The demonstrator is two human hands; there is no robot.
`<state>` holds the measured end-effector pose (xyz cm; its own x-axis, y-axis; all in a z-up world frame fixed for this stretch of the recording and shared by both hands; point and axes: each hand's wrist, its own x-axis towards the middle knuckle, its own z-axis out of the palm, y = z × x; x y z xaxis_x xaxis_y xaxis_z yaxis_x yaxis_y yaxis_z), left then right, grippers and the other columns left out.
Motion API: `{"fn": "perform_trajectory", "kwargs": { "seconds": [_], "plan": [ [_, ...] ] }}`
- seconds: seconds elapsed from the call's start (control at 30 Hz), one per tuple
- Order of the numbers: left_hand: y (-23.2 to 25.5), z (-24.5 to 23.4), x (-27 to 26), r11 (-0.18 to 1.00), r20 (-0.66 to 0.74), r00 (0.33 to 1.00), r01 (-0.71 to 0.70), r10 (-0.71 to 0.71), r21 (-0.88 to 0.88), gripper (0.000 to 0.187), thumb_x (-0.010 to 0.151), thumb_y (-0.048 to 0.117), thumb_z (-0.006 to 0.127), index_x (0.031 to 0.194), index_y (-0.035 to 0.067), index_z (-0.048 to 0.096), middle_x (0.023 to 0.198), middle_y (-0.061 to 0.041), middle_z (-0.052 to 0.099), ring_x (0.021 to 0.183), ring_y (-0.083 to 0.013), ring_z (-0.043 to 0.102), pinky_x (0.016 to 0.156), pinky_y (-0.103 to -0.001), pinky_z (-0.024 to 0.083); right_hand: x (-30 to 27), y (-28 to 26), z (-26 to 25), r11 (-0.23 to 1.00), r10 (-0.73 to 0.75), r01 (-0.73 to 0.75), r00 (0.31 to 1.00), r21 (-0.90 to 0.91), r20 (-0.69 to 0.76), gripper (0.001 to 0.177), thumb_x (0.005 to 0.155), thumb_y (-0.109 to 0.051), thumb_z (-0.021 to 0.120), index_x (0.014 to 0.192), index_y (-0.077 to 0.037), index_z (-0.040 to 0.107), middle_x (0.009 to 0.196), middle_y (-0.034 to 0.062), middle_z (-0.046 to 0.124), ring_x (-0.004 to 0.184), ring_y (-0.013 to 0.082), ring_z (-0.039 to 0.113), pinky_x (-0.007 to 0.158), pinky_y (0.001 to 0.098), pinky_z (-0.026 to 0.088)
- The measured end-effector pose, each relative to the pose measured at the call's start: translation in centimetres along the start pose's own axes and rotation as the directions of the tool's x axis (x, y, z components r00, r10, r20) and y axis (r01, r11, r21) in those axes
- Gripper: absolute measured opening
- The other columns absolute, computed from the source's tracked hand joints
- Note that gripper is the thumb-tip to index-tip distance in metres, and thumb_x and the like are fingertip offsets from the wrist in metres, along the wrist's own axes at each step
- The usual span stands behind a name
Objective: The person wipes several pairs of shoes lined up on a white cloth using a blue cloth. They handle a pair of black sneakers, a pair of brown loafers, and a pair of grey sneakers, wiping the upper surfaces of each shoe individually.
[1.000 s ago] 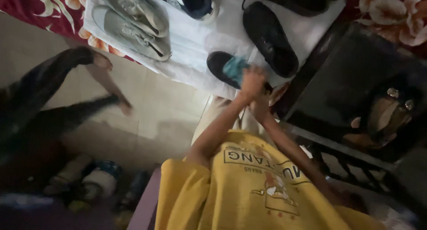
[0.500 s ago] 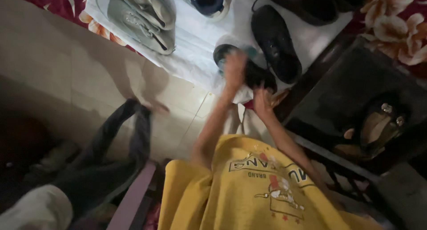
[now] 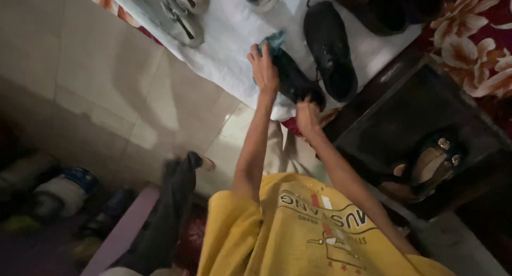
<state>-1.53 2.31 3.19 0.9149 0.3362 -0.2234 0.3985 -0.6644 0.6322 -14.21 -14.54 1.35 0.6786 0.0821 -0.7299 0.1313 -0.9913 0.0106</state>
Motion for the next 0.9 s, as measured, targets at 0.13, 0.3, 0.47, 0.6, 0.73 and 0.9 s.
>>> {"fn": "perform_trajectory", "kwargs": {
  "seconds": [0.13,0.3,0.47,0.6,0.73,0.9],
  "plan": [
    [4.2,0.5,-8.2,0.993,-0.050,0.997,0.053,-0.059,-0.104,0.058,0.076,0.004,0.068,0.132,0.001,0.054,0.135,-0.033,0.049,0.120,-0.0533,0.049,0.100,-0.054,0.044,0.5,1.2,1.2,0.959,0.090,-0.048,0.986,0.281,-0.137,0.057,0.091,-0.001,0.055,0.146,0.013,0.053,0.105,0.0305,0.067,0.093,0.0421,0.068,0.079,0.0480,0.057],
    [1.7,-1.0,-7.2,0.994,-0.104,0.992,0.060,-0.070,-0.096,0.054,0.084,-0.010,0.052,0.136,0.004,0.054,0.141,-0.031,0.050,0.127,-0.0499,0.050,0.107,-0.051,0.044,-2.9,2.5,-8.5,0.907,-0.144,0.172,0.985,0.386,-0.101,0.045,0.094,-0.014,0.062,0.135,0.002,0.063,0.122,0.0248,0.067,0.103,0.0406,0.069,0.090,0.0459,0.054],
    [1.3,0.7,-5.7,0.979,-0.153,0.975,0.139,-0.162,-0.149,0.060,0.080,-0.013,0.050,0.138,0.003,0.052,0.141,-0.034,0.047,0.126,-0.0521,0.048,0.108,-0.053,0.042,-6.0,6.2,-14.2,0.887,-0.033,0.288,0.819,0.361,-0.573,0.044,0.103,-0.009,0.065,0.144,0.003,0.059,0.142,0.0221,0.062,0.132,0.0404,0.060,0.114,0.0457,0.045],
    [4.5,3.5,-13.5,0.951,-0.028,0.983,0.168,-0.181,-0.258,0.065,0.073,-0.010,0.051,0.137,0.003,0.052,0.139,-0.036,0.045,0.124,-0.0541,0.047,0.105,-0.055,0.041,-0.6,9.1,-11.4,0.808,-0.063,0.302,0.898,0.506,-0.435,0.060,0.095,-0.016,0.079,0.139,0.013,0.050,0.132,0.0345,0.055,0.121,0.0498,0.052,0.103,0.0494,0.041],
    [-1.7,5.2,-9.0,0.865,-0.070,0.896,0.400,-0.439,-0.302,0.051,0.094,-0.006,0.048,0.143,0.003,0.050,0.140,-0.030,0.052,0.131,-0.0483,0.052,0.114,-0.053,0.045,2.5,11.6,-6.5,0.802,-0.246,0.425,0.875,0.419,-0.417,0.043,0.098,-0.010,0.071,0.137,0.005,0.059,0.134,0.0295,0.061,0.126,0.0472,0.056,0.110,0.0482,0.044],
    [2.6,6.8,-13.4,0.958,-0.256,0.951,0.104,-0.175,-0.267,0.063,0.077,-0.006,0.052,0.140,-0.006,0.044,0.140,-0.041,0.040,0.128,-0.0577,0.041,0.110,-0.059,0.036,2.5,11.8,-5.9,0.784,-0.399,0.533,0.825,0.317,-0.401,0.051,0.099,-0.005,0.068,0.145,0.006,0.052,0.143,0.0329,0.054,0.133,0.0499,0.050,0.114,0.0505,0.041]
  ]
}}
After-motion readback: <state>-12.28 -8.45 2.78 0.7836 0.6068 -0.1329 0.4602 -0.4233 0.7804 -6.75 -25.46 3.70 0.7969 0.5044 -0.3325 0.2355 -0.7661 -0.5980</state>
